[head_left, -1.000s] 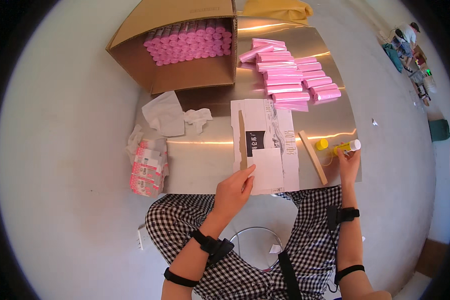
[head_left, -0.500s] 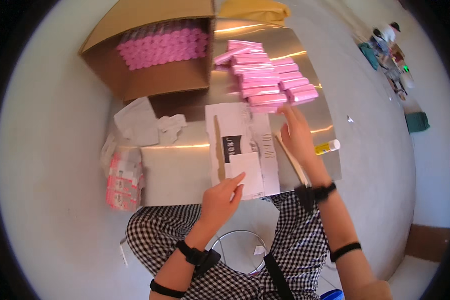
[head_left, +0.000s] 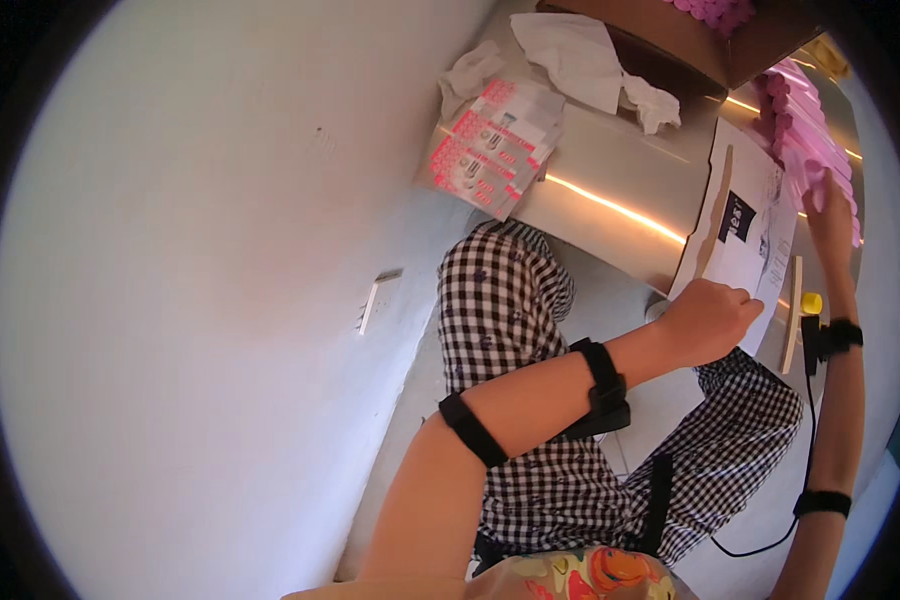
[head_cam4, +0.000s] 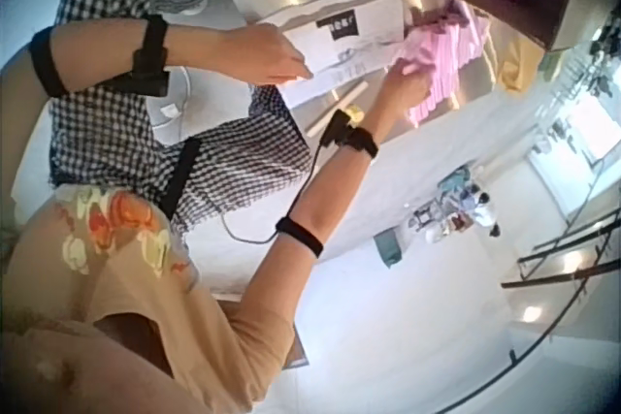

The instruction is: The person is applying a label to a pink container.

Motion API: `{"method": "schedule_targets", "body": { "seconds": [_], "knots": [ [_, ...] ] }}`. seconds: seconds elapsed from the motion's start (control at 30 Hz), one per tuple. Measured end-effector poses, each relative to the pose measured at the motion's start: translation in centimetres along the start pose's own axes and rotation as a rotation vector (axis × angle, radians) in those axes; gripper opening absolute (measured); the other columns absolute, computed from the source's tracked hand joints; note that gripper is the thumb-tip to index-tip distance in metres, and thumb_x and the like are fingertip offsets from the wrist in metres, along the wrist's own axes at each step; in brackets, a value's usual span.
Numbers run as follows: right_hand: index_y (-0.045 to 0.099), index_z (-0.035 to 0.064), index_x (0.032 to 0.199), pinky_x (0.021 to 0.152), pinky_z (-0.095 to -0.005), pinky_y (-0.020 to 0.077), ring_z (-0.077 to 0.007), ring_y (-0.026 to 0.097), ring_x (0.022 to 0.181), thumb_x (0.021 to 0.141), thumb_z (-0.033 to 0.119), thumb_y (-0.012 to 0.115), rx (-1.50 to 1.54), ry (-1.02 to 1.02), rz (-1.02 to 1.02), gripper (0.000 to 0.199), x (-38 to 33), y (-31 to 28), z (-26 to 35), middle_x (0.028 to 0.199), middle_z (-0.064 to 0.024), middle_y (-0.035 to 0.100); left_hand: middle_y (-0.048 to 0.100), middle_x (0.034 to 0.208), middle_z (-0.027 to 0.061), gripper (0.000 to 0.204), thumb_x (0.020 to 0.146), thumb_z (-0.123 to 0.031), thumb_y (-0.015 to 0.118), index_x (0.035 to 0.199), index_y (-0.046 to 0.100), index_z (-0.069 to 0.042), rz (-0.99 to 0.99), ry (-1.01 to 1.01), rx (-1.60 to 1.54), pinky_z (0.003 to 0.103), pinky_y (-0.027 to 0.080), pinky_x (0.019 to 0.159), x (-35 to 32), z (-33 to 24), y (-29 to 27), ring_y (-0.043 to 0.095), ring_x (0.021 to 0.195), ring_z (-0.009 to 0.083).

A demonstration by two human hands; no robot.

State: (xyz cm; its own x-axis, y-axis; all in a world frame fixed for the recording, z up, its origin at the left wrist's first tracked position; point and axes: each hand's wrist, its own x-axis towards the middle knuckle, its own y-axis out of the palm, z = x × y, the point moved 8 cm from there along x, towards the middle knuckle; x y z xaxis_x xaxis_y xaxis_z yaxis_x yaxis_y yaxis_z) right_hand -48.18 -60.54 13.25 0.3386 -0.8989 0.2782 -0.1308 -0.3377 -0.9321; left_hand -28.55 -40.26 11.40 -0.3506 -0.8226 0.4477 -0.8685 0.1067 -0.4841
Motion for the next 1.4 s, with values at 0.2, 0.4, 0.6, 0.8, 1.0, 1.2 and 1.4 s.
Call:
{"method": "schedule_targets", "body": {
  "seconds": [0.2, 0.4, 0.6, 0.8, 1.0, 1.2, 1.4],
  "knots": [
    [0.052, 0.0004, 0.121, 0.079, -0.0283, 0.0482, -0.0165, 0.058, 0.09, 0.095, 0.008, 0.051, 1.035, 0.088, -0.031, 0.028, -13.9, -14.1, 6.1, 0.108, -0.0068, 0.059, 0.059, 0.069, 0.0067, 0.008, 0.075, -0.014, 0.057, 0.077, 0.057, -0.007, 0.053, 0.124, 0.091, 0.038, 0.05, 0.055, -1.7, -0.8, 2.3, 0.064, 0.066, 0.0261],
    [0.062, 0.0032, 0.088, 0.086, -0.0393, 0.049, -0.0326, 0.058, 0.106, 0.079, 0.022, 0.063, 1.493, -0.95, 0.549, 0.021, -19.5, -29.0, 34.6, 0.121, -0.019, 0.055, 0.061, 0.07, 0.0069, 0.008, 0.077, -0.015, 0.055, 0.074, 0.056, -0.008, 0.091, 0.262, 0.133, 0.038, 0.05, 0.055, -1.1, -1.4, 3.9, 0.064, 0.064, 0.0261],
    [0.058, 0.0031, 0.084, 0.086, -0.0402, 0.0488, -0.0353, 0.056, 0.108, 0.078, 0.019, 0.066, 1.624, -0.817, 0.609, 0.019, -20.1, -30.3, 40.1, 0.125, -0.0208, 0.051, 0.063, 0.071, 0.0089, 0.009, 0.076, -0.015, 0.055, 0.074, 0.059, -0.007, 0.077, 0.279, 0.098, 0.039, 0.05, 0.055, -1.1, -2.0, 3.5, 0.066, 0.066, 0.0269],
    [0.059, 0.0002, 0.098, 0.079, -0.0387, 0.05, -0.0331, 0.06, 0.098, 0.076, 0.018, 0.069, 1.816, -0.781, 0.603, 0.03, -20.4, -31.7, 38.3, 0.117, -0.0184, 0.056, 0.062, 0.073, 0.0077, 0.01, 0.079, -0.016, 0.056, 0.079, 0.058, -0.007, 0.08, 0.262, 0.16, 0.038, 0.05, 0.056, -1.0, -1.8, 3.1, 0.065, 0.066, 0.0267],
    [0.056, 0.0021, 0.087, 0.089, -0.042, 0.047, -0.0374, 0.055, 0.108, 0.074, 0.018, 0.071, 1.657, -0.601, 0.626, 0.026, -20.3, -28.0, 38.2, 0.127, -0.0237, 0.048, 0.061, 0.073, 0.0075, 0.01, 0.079, -0.017, 0.056, 0.079, 0.057, -0.007, 0.086, 0.262, 0.131, 0.038, 0.05, 0.057, -0.9, -1.8, 2.9, 0.064, 0.067, 0.0263],
    [0.054, 0.0009, 0.09, 0.087, -0.0425, 0.0461, -0.0362, 0.053, 0.106, 0.071, 0.015, 0.071, 1.749, -0.609, 0.734, 0.029, -22.0, -28.1, 38.7, 0.116, -0.0205, 0.051, 0.061, 0.073, 0.0072, 0.01, 0.078, -0.017, 0.056, 0.079, 0.057, -0.007, 0.041, 0.268, 0.113, 0.038, 0.05, 0.056, -0.8, -2.0, 2.5, 0.064, 0.067, 0.0262],
    [0.053, -0.0001, 0.093, 0.084, -0.0412, 0.046, -0.0345, 0.054, 0.099, 0.068, 0.013, 0.069, 1.72, -0.584, 0.601, 0.033, -20.9, -27.5, 36.8, 0.115, -0.019, 0.051, 0.059, 0.069, 0.0055, 0.007, 0.076, -0.015, 0.056, 0.08, 0.057, -0.009, 0.053, 0.241, 0.177, 0.037, 0.049, 0.051, -0.8, -1.4, 2.4, 0.063, 0.064, 0.0247]
  ]
}}
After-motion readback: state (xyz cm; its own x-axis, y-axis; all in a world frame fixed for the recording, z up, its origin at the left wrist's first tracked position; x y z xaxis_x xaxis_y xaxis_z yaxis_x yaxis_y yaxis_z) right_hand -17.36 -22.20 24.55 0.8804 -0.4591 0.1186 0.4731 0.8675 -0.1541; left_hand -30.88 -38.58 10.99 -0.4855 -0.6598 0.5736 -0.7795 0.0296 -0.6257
